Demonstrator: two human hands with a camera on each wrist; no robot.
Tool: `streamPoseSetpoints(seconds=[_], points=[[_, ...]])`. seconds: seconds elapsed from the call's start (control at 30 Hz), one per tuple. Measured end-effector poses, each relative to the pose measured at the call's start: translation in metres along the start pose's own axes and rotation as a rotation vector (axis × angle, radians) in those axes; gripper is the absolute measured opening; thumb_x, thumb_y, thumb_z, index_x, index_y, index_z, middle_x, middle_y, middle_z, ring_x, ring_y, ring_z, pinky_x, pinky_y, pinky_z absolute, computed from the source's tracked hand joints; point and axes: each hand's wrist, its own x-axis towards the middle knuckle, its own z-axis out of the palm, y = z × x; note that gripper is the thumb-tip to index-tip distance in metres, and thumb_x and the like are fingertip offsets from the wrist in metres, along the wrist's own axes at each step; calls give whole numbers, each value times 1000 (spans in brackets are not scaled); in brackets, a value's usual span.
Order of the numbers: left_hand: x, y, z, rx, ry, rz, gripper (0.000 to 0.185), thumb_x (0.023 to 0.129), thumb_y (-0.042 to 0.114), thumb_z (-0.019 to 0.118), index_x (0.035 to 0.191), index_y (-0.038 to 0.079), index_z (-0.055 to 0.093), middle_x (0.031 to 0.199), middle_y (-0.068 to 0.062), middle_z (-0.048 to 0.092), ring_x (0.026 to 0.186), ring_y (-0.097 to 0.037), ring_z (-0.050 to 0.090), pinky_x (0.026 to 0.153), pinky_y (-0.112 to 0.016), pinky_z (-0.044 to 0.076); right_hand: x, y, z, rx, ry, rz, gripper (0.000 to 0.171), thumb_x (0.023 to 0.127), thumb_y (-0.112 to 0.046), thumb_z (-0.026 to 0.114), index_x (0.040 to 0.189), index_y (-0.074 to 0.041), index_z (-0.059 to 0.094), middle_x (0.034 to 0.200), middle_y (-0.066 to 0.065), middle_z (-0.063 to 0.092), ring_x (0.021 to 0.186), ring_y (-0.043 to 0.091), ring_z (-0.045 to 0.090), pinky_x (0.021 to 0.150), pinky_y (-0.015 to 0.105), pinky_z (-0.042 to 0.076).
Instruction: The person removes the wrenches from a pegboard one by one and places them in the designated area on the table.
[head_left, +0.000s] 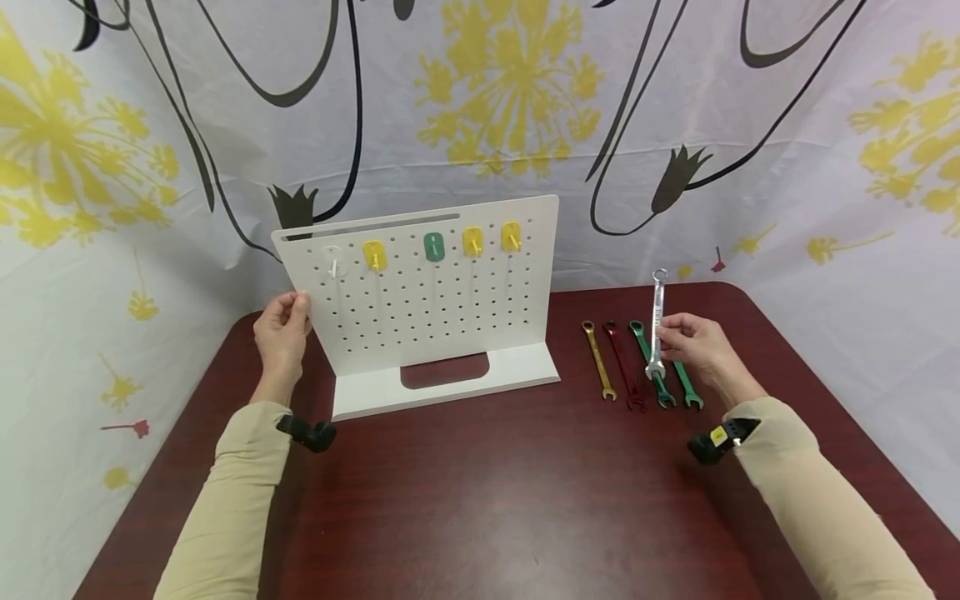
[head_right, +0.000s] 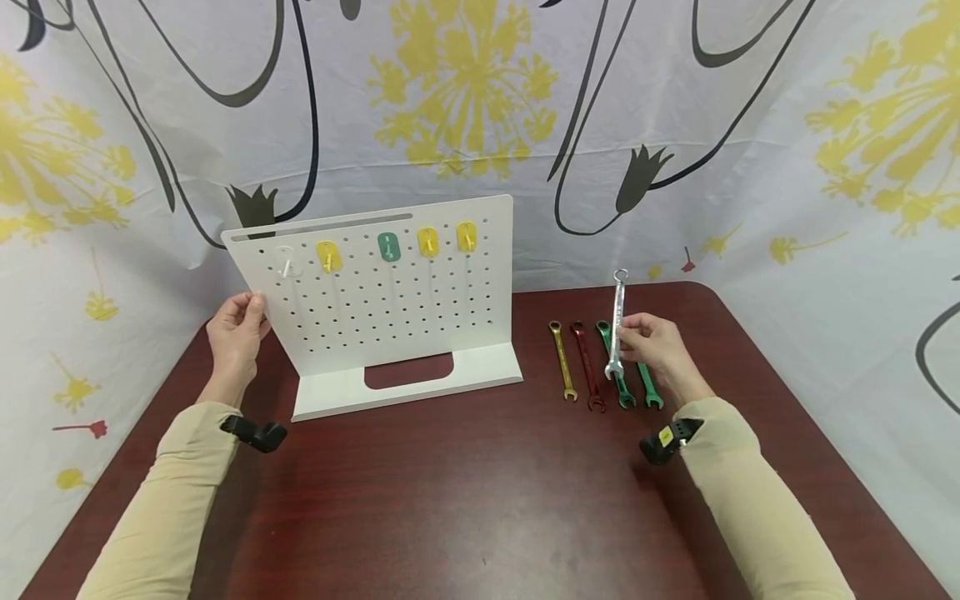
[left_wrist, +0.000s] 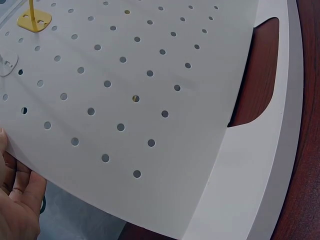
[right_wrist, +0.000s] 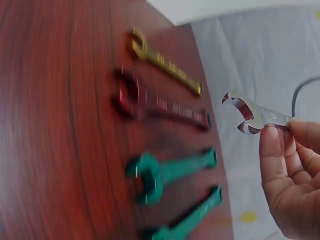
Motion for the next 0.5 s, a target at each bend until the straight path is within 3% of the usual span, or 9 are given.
streamPoseSetpoints(seconds=[0.03,0.1,0.27,0.33,0.37,0.4,0.5], points=[[-2,5,0,11,0,-1,29,90,36,61,105,12,62,90,6,58,82,-8,55,90,-35,51,1,3,-4,-31,2,7,22,95,-14,54,108,3,50,78,-13,61,70,2,61,66,22,56],[8,-9,0,-27,-7,-6,28,89,37,63,105,13,63,92,5,59,82,-7,57,88,-30,52,2,9,-12,-75,5,27,25,96,-14,53,110,6,47,78,-15,60,70,1,61,67,22,55],[64,-88,0,-20,-16,73,40,82,55,62,108,25,64,101,4,62,88,-8,60,79,-20,53,4,21,-27,-117,11,86,19,96,-13,53,105,3,50,76,-15,58,70,0,61,67,21,55],[72,-100,0,-3,-13,101,42,80,58,61,108,27,64,102,3,62,89,-9,60,78,-20,53,5,26,-32,-89,12,103,11,95,-12,54,99,-2,54,75,-14,59,69,1,60,65,21,55],[73,-100,0,-20,-20,93,40,82,54,63,109,25,64,102,3,62,89,-9,60,78,-20,53,5,28,-35,-76,10,110,6,95,-11,54,97,-5,54,75,-14,59,68,0,60,65,20,55],[67,-90,0,-26,-20,76,39,83,51,63,109,23,64,102,2,62,89,-10,60,80,-23,53,5,30,-37,-58,9,119,3,94,-10,54,95,-7,55,74,-14,60,68,1,60,64,20,55],[36,-47,0,-24,-18,29,36,85,44,64,107,16,63,99,1,61,89,-10,59,86,-30,53,5,36,-44,-34,9,148,6,94,-8,54,90,-12,57,72,-14,60,66,1,60,63,20,55]])
